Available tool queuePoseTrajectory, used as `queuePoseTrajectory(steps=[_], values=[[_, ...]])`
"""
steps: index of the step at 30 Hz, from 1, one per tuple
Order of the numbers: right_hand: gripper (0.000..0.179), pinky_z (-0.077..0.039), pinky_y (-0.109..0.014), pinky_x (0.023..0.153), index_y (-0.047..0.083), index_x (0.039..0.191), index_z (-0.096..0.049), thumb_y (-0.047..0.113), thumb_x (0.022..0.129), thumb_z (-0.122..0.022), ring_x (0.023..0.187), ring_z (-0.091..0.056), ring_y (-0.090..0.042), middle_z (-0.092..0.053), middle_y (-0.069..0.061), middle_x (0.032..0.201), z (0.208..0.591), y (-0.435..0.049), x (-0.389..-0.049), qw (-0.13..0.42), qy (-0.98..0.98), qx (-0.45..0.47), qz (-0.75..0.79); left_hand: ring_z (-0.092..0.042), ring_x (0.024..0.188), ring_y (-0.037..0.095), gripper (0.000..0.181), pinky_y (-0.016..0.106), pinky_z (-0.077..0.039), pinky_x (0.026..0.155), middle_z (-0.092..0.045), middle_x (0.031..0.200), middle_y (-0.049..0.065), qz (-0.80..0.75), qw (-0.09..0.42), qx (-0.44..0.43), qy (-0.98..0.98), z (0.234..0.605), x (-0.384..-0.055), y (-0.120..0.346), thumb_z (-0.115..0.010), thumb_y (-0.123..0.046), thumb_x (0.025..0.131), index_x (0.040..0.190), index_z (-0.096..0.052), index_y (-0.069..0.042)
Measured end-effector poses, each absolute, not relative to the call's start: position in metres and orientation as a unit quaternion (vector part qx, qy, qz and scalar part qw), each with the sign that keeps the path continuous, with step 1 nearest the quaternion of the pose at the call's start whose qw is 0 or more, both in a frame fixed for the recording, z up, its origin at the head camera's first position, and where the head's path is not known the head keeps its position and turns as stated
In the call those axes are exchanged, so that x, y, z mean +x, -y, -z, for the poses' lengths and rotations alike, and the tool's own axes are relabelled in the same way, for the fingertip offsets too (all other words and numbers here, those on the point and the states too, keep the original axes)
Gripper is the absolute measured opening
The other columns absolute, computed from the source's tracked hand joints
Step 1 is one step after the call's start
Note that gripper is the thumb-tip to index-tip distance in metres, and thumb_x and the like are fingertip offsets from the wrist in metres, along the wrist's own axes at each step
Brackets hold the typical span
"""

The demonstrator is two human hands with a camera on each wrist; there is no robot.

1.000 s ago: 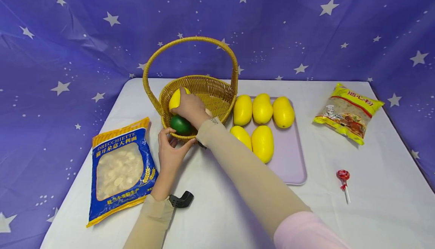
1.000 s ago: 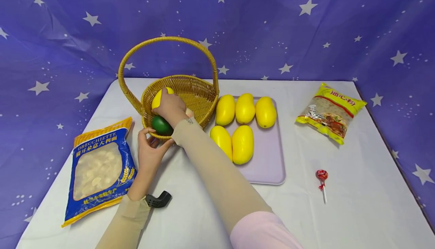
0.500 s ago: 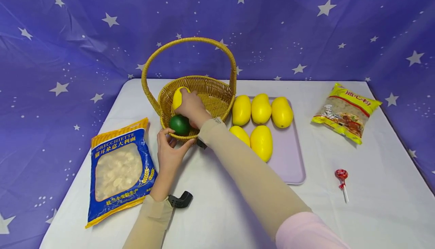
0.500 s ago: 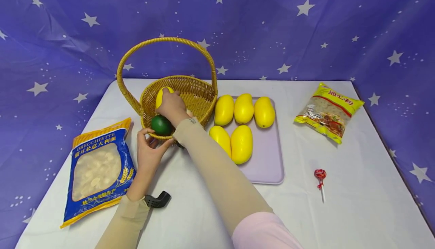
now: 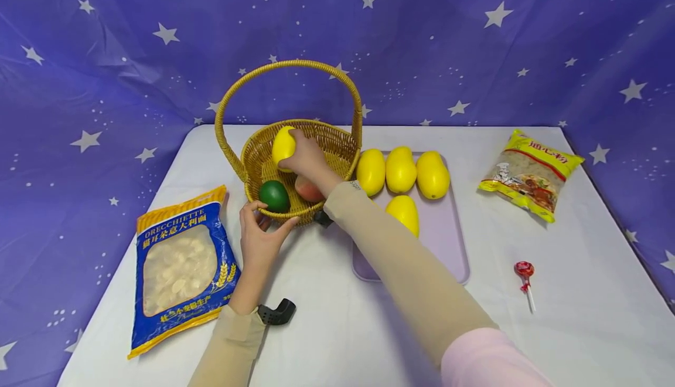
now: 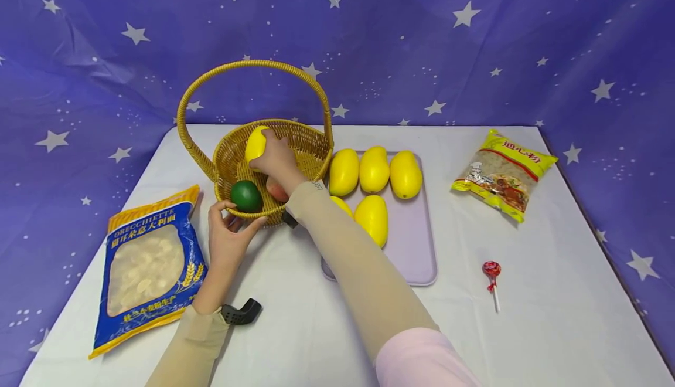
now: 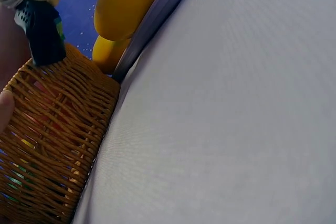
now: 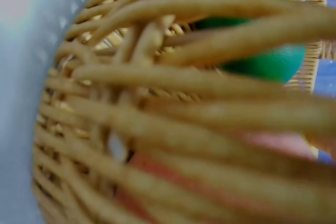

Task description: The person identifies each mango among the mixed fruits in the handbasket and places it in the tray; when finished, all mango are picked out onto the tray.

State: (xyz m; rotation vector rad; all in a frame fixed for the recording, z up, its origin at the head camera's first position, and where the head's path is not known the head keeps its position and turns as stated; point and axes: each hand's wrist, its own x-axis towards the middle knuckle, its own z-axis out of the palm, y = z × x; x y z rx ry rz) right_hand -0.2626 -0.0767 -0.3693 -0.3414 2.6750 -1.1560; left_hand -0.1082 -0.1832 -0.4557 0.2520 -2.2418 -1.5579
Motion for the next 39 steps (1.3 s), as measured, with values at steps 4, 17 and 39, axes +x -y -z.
queuePoseTrajectory(steps=[4, 17, 39], values=[[0.085, -0.047, -0.040, 0.089, 0.016, 0.150, -0.030, 0.027, 0.080, -0.079, 0.115, -0.050, -0.027, -0.046, -0.015, 0.135, 0.366, 0.070, -0.264, 0.088, -0.899, -0.121, 0.413, -0.052, 0.111, 0.028, 0.068, 0.041, -0.045, 0.095, -0.037, 0.133, 0.008, 0.548, 0.202, 0.088, 0.807, 0.456, -0.108, 0.183, -0.087, -0.033, 0.071, 0.116, -0.041, -0.011], [0.086, -0.044, -0.039, 0.093, 0.017, 0.150, -0.032, 0.028, 0.079, -0.080, 0.120, -0.048, -0.024, -0.043, -0.009, 0.143, 0.346, 0.050, -0.255, 0.058, -0.881, -0.152, 0.444, -0.052, 0.111, 0.031, 0.071, 0.043, -0.045, 0.095, -0.037, 0.135, 0.007, 0.540, 0.193, 0.092, 0.814, 0.454, -0.107, 0.183, -0.087, -0.036, 0.071, 0.118, -0.040, -0.010], [0.086, -0.052, -0.031, 0.069, 0.030, 0.149, -0.032, 0.023, 0.079, -0.082, 0.080, -0.059, -0.021, -0.039, -0.008, 0.144, 0.326, -0.037, -0.204, 0.067, -0.820, -0.183, 0.537, -0.051, 0.111, 0.033, 0.071, 0.044, -0.045, 0.095, -0.036, 0.136, 0.008, 0.538, 0.193, 0.093, 0.815, 0.453, -0.107, 0.182, -0.087, -0.037, 0.071, 0.119, -0.040, -0.011]])
